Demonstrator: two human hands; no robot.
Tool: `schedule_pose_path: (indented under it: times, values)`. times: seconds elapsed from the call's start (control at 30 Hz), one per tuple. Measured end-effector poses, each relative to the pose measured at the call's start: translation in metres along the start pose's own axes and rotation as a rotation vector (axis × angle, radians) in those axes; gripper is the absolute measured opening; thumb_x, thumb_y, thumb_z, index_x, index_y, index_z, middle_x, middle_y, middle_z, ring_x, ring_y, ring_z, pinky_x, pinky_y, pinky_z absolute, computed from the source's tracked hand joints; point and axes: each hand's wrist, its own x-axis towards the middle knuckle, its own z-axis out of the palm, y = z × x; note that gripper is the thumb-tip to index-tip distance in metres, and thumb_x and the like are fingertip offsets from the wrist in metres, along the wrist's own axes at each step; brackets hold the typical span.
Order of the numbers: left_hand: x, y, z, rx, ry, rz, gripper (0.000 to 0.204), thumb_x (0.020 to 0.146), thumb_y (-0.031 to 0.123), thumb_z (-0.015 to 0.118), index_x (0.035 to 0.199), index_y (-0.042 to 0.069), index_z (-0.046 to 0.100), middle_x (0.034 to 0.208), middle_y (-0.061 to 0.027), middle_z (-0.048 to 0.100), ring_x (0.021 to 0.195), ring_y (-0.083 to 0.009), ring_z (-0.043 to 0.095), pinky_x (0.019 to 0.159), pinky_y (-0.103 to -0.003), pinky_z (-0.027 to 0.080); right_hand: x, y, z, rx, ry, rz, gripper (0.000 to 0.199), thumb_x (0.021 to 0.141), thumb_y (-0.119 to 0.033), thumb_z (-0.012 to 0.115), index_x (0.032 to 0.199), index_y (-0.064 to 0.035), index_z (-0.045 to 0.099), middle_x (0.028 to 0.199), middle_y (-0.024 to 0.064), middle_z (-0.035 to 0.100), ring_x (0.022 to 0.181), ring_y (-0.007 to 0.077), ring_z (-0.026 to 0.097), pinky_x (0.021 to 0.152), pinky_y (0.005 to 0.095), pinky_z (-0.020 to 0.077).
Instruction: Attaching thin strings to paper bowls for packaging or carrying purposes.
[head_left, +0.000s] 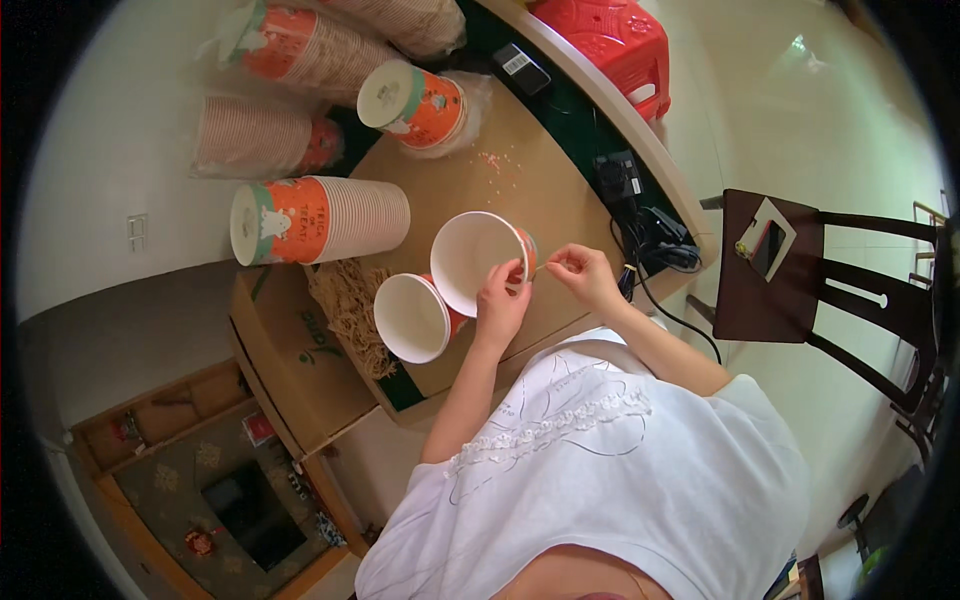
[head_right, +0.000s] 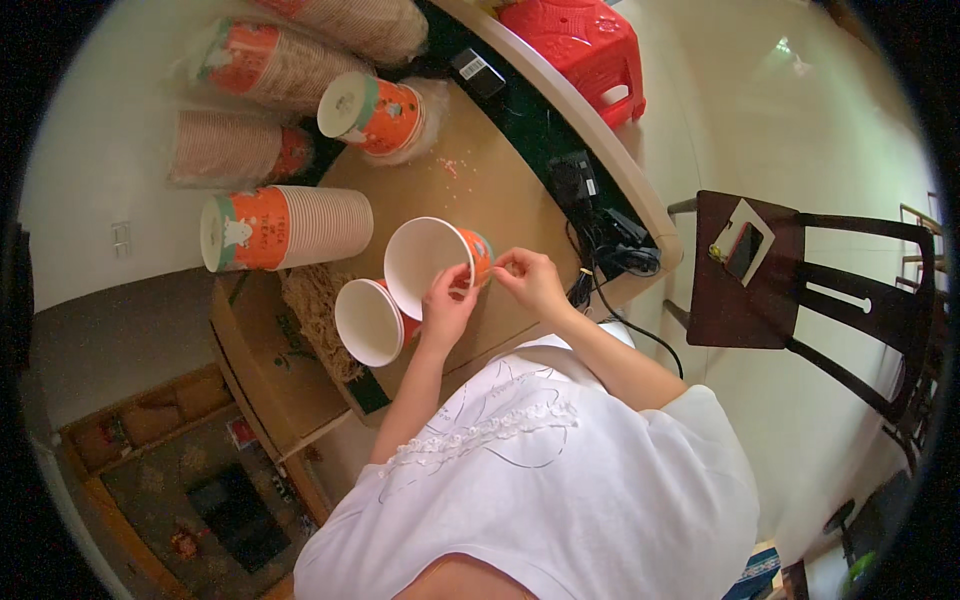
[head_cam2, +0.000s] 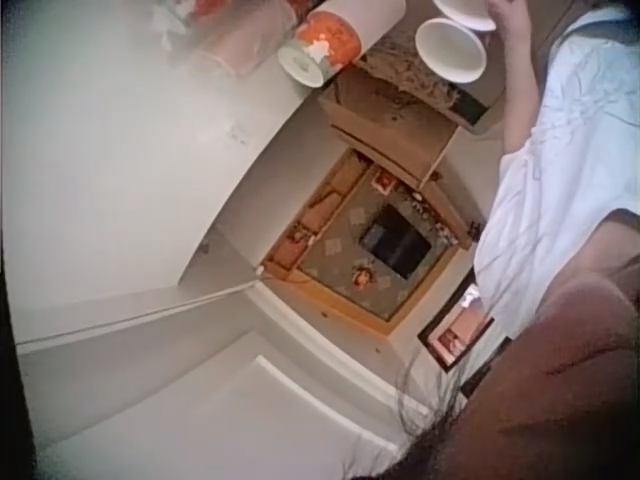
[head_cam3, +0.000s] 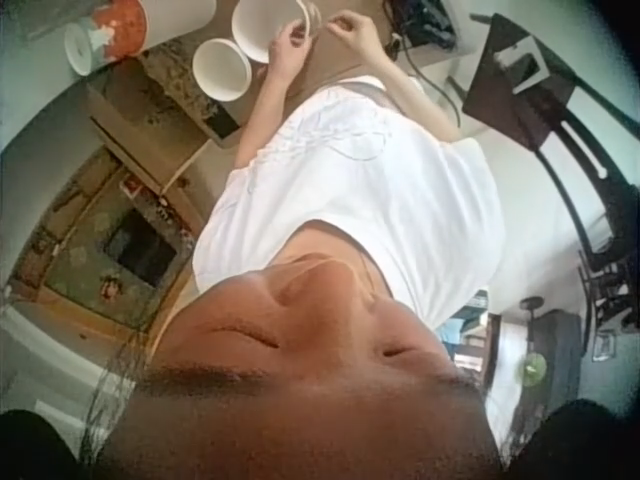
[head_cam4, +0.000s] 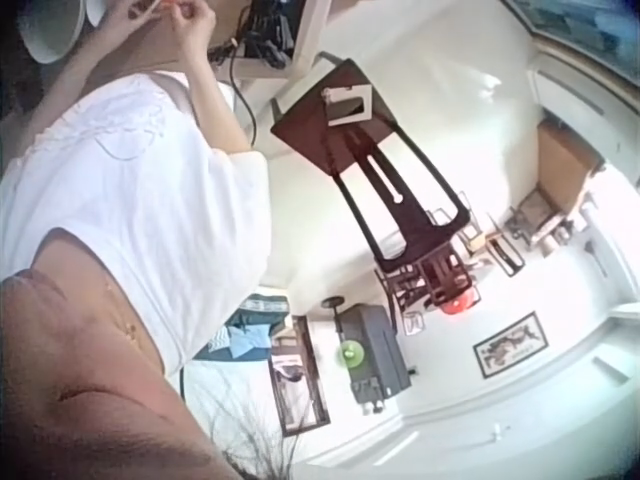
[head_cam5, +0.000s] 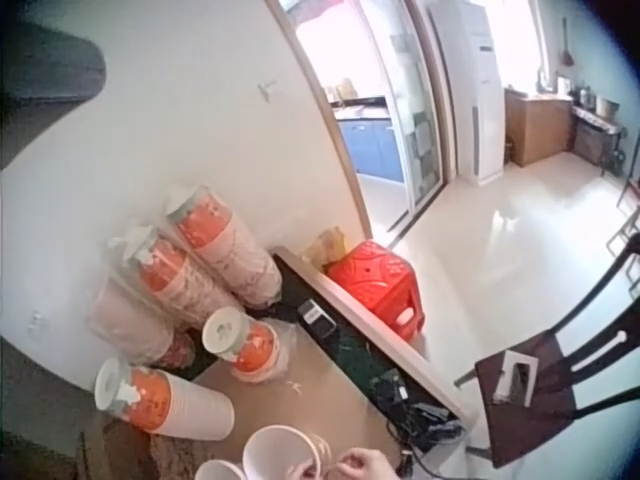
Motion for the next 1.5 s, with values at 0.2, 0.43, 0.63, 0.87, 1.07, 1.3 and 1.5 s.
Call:
schedule_pose_path:
  times: [0.2,0.43,0.63,0.87,1.07,1.3,1.5]
  values:
    - [0.005,-0.006,-0.016,-0.224,-0.002,-0.132,0.025,0.078,-0.002,0.059,0.103,-0.003,0.061,0.09,-0.0096,0.062,0.075,-0.016,0.064,0.068,-0.027,0.052,0.015,-0.009,0.01,-0.089,-0.049,0.011,0.014,0.078,-0.014,0.068,0.084,-0.0017,0.065,0.06,0.0011,0.058,0.053,0.0062,0.048,0.048,0.0242,0.0383]
    - [0.007,-0.008,-0.024,-0.283,-0.053,-0.183,0.027,0.081,-0.002,0.06,0.107,-0.004,0.06,0.099,-0.0081,0.06,0.083,-0.0144,0.063,0.074,-0.025,0.052,0.022,-0.022,0.027,0.054,-0.092,0.019,0.011,0.08,-0.008,0.065,0.086,0.0014,0.061,0.074,0.0024,0.064,0.07,0.0092,0.062,0.06,0.0227,0.0489]
    - [0.008,-0.007,-0.023,-0.277,-0.066,-0.187,0.028,0.081,-0.002,0.06,0.109,-0.004,0.059,0.101,-0.0081,0.06,0.085,-0.0149,0.063,0.076,-0.025,0.052,0.023,-0.013,0.032,0.018,-0.047,-0.048,0.011,0.081,-0.008,0.065,0.085,0.0009,0.061,0.076,0.004,0.065,0.071,0.0103,0.062,0.06,0.0232,0.049]
    - [0.009,-0.004,-0.018,-0.334,-0.048,-0.168,0.025,0.079,-0.002,0.06,0.104,-0.003,0.06,0.093,-0.0082,0.059,0.079,-0.0151,0.064,0.068,-0.025,0.053,0.024,-0.01,0.033,-0.056,-0.012,-0.069,0.01,0.08,-0.007,0.064,0.083,0.001,0.061,0.075,0.006,0.065,0.069,0.0111,0.062,0.059,0.0242,0.0493]
    - [0.009,0.0,-0.016,-0.305,-0.063,-0.154,0.025,0.079,-0.002,0.059,0.104,-0.002,0.06,0.094,-0.0088,0.06,0.079,-0.0154,0.064,0.069,-0.025,0.053,0.022,-0.016,0.03,-0.059,-0.011,-0.031,0.009,0.08,-0.008,0.064,0.083,0.0007,0.062,0.074,0.0075,0.066,0.067,0.0122,0.062,0.059,0.0251,0.0497]
    - [0.014,-0.002,-0.01,-0.312,-0.1,-0.157,0.019,0.084,0.004,0.056,0.101,-0.001,0.063,0.09,-0.0081,0.067,0.08,-0.0142,0.065,0.07,-0.026,0.051,0.024,-0.007,0.024,-0.15,0.003,-0.092,0.014,0.078,-0.012,0.067,0.084,-0.0001,0.065,0.074,0.0098,0.067,0.069,0.0166,0.066,0.061,0.0279,0.0516]
    - [0.017,-0.016,0.007,-0.125,0.027,-0.088,0.01,0.083,0.005,0.058,0.088,0.001,0.065,0.074,-0.0088,0.066,0.069,-0.0162,0.066,0.064,-0.029,0.051,0.027,0.005,0.022,-0.203,-0.077,-0.076,0.013,0.081,-0.009,0.066,0.087,0.0019,0.064,0.076,0.0081,0.067,0.07,0.0144,0.064,0.062,0.0255,0.051]
